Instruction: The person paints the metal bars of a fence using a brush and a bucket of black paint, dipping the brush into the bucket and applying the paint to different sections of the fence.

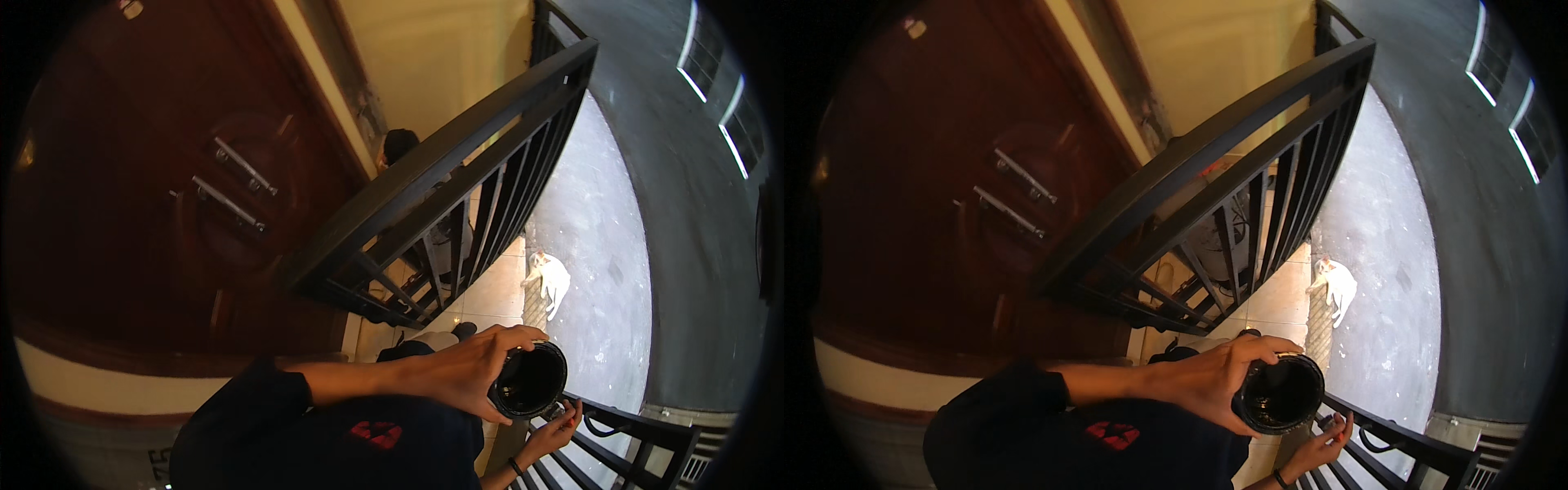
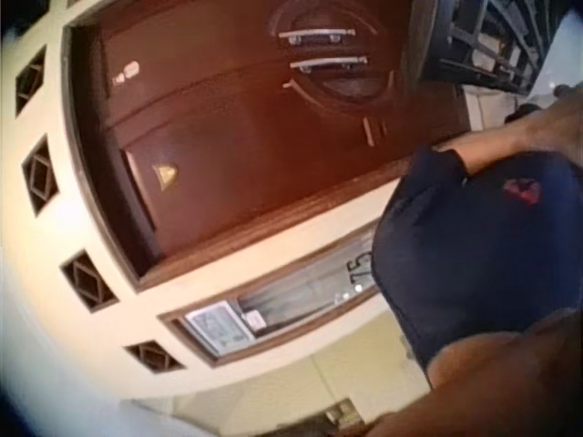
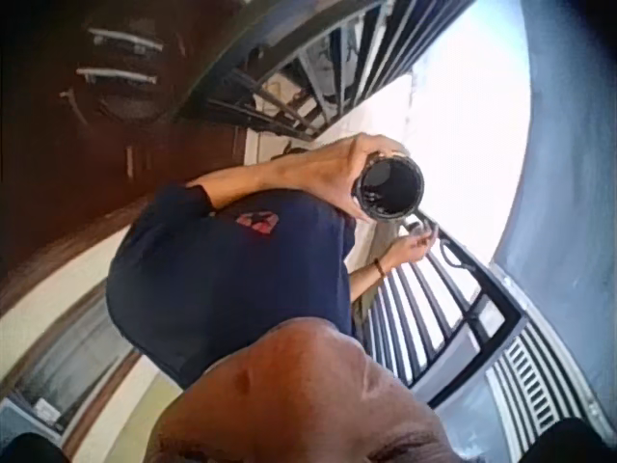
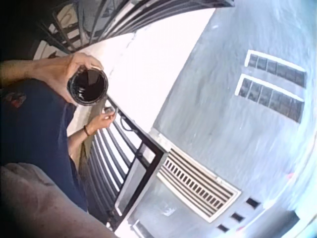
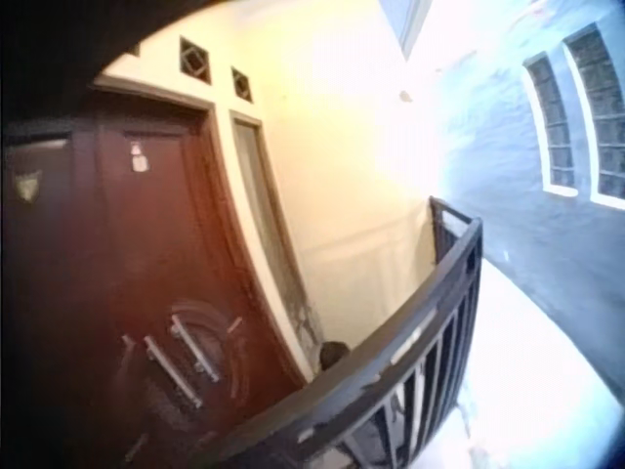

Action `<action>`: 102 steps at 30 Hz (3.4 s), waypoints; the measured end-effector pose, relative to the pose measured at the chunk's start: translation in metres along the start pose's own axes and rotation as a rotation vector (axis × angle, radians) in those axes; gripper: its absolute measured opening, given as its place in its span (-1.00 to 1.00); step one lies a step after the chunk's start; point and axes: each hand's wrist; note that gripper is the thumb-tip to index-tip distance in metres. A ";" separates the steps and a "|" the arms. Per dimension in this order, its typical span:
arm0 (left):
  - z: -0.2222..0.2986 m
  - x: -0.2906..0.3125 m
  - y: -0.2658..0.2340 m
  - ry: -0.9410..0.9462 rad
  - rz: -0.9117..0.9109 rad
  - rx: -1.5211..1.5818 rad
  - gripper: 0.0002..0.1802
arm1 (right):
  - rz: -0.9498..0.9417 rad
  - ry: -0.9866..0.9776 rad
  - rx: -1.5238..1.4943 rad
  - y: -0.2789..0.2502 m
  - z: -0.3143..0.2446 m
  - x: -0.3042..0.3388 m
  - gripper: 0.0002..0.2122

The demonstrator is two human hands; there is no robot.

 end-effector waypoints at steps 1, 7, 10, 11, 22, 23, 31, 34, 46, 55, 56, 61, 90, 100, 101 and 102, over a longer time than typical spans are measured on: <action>0.000 0.001 0.002 -0.005 0.020 -0.008 0.25 | -0.018 -0.013 0.000 0.000 0.001 -0.004 -0.64; 0.004 0.006 0.014 0.035 0.014 -0.017 0.27 | -0.079 -0.106 0.044 -0.010 0.004 -0.016 -0.65; 0.006 0.012 0.021 0.049 0.016 -0.016 0.26 | -0.089 -0.136 0.051 -0.014 0.008 -0.016 -0.66; 0.006 0.014 0.024 0.053 0.019 -0.017 0.27 | -0.093 -0.123 0.062 -0.016 0.008 -0.016 -0.66; 0.011 0.011 0.051 0.080 -0.111 0.057 0.31 | 0.009 -0.065 0.083 -0.055 0.026 0.025 -0.67; 0.011 0.009 0.053 0.079 -0.130 0.061 0.31 | 0.025 -0.048 0.087 -0.060 0.030 0.029 -0.67; 0.012 -0.002 0.069 0.042 -0.297 0.117 0.35 | 0.177 -0.010 0.210 -0.090 0.036 0.057 -0.68; 0.011 -0.012 0.074 -0.022 -0.368 0.132 0.31 | 0.248 -0.099 0.376 -0.101 0.026 0.066 -0.68; -0.043 -0.091 0.102 -0.103 -0.436 0.204 0.32 | 0.243 -0.054 0.529 -0.092 -0.022 0.028 -0.73; -0.124 -0.193 0.103 -0.258 -0.384 0.019 0.29 | 0.220 -0.194 0.444 -0.013 -0.056 -0.071 -0.70; -0.134 -0.205 0.102 -0.278 -0.381 -0.018 0.29 | 0.215 -0.119 0.407 -0.005 -0.065 -0.080 -0.67; -0.195 -0.248 0.104 -0.230 -0.332 -0.098 0.29 | 0.246 -0.242 0.273 0.039 -0.089 -0.153 -0.61; -0.242 -0.290 0.004 -0.215 0.373 -0.396 0.30 | -0.169 -0.505 -0.512 0.228 -0.280 -0.387 -0.51; -0.258 -0.364 0.005 -0.168 0.339 -0.271 0.35 | -0.158 -0.406 -0.642 0.214 -0.293 -0.402 -0.49; -0.263 -0.371 0.006 -0.183 0.313 -0.234 0.38 | -0.174 -0.386 -0.628 0.218 -0.294 -0.409 -0.49; -0.270 -0.373 0.004 -0.155 0.320 -0.217 0.40 | -0.187 -0.393 -0.650 0.223 -0.294 -0.416 -0.49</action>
Point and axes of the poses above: each hand's wrist, its own x-axis away from the middle knuckle, its own y-axis out of the palm, z = x × y, and after that the axes turned 4 degrees about z, right-handed
